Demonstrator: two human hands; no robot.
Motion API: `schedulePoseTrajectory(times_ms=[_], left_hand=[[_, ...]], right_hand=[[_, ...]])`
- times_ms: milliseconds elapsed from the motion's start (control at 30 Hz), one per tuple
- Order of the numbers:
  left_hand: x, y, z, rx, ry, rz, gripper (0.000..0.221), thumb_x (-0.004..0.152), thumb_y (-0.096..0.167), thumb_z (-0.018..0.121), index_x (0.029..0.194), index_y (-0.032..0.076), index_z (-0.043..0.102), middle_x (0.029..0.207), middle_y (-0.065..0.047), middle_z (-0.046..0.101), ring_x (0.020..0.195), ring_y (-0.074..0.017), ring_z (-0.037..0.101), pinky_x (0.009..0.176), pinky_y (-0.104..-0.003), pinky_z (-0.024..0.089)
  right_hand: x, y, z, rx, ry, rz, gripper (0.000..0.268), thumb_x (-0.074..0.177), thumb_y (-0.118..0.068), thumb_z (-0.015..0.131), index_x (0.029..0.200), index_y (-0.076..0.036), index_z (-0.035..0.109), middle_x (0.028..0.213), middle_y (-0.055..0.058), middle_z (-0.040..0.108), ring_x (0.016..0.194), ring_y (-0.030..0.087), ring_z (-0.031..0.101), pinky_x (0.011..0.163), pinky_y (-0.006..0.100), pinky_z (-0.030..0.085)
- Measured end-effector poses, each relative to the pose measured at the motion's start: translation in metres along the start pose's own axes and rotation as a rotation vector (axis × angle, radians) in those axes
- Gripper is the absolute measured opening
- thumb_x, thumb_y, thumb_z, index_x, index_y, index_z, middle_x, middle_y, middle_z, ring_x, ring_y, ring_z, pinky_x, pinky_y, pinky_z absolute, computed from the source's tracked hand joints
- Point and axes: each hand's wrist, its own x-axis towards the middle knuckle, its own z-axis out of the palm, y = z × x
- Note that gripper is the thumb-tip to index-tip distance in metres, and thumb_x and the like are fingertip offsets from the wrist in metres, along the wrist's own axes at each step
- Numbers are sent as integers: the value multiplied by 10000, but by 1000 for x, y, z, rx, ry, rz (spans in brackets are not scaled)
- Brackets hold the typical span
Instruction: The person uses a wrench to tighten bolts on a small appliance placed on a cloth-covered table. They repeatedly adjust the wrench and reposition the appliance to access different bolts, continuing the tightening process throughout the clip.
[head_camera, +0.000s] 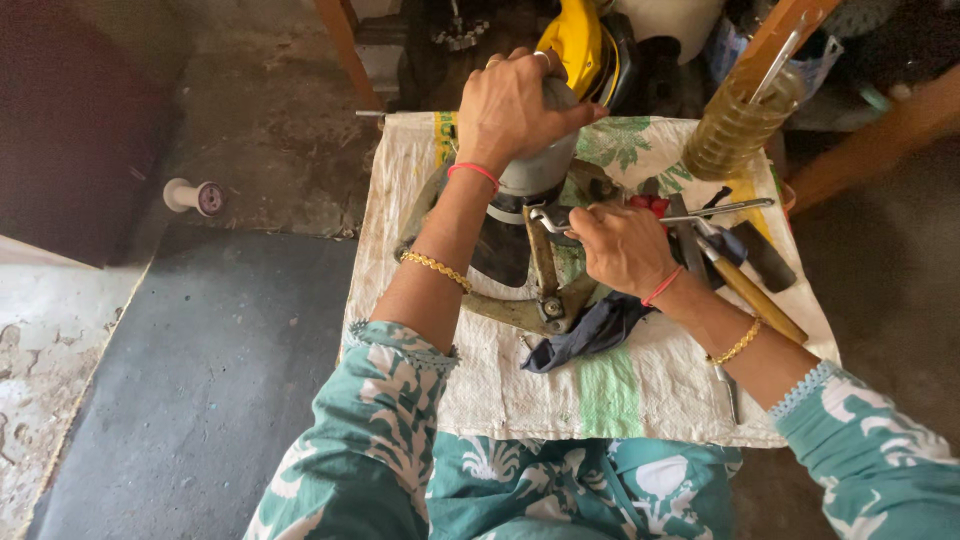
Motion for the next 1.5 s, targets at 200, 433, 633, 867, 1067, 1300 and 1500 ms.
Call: schedulePoseTrajectory(times_ms=[200, 433, 633, 867, 1067, 1300, 1500], left_hand=[[1, 4, 3, 23, 18, 2, 740, 628, 751, 811, 965, 92, 795, 913, -132, 736, 879, -342, 690, 755, -484, 535], [1, 3, 3, 30, -51, -48, 722, 651, 746, 802, 996, 111, 790, 950, -124, 734, 930, -331, 686, 809, -473, 527], [-1, 2, -1, 0, -48, -42, 745, 676, 759, 786, 1029, 102, 786, 990, -121, 741, 958, -325, 690, 846, -468, 525], [0, 2, -3, 20, -81, -75, 759, 666, 770, 772, 1043, 111, 786, 1016, -121, 743, 984, -325, 687, 860, -459, 529], [-1, 3, -4, -7, -90, -84, 761, 656, 747, 786, 1060, 102, 780, 1022, -132, 741, 982, -333, 685, 859, -462, 531], [2, 4, 0, -5, -94, -87, 755, 642, 744, 796, 1044, 104, 785, 998, -137, 740, 975, -326, 689, 859, -467, 523], [-1, 2, 0, -5, -59, -64, 759, 644, 739, 804, 1046, 96, 784, 987, -136, 739, 960, -336, 686, 836, -471, 523]], right_hand=[[-17, 4, 21, 61, 43, 158, 200, 963, -191, 664, 849, -73, 550, 683, 137, 633, 652, 383, 650, 559, 487, 462], [-30, -27, 72, 152, 348, 269, 107, 1019, -153, 575, 949, -72, 569, 789, 188, 623, 759, 426, 623, 677, 505, 459], [-37, -29, 63, 451, 269, 382, 152, 1049, -140, 556, 941, -36, 582, 756, 162, 625, 696, 384, 643, 586, 448, 466], [-43, -39, 34, 168, 246, 337, 248, 1029, -163, 610, 844, -27, 515, 697, 190, 555, 653, 404, 608, 556, 481, 427], [-7, -15, -4, 43, 69, 109, 204, 995, -194, 640, 869, -65, 547, 755, 147, 642, 681, 393, 636, 567, 488, 463], [3, -7, -20, -55, -103, 40, 197, 969, -221, 660, 863, -83, 568, 716, 118, 669, 672, 377, 670, 568, 483, 501], [12, -12, -23, -198, -202, 58, 189, 982, -254, 619, 879, -97, 600, 703, 142, 675, 672, 379, 688, 582, 503, 518]])
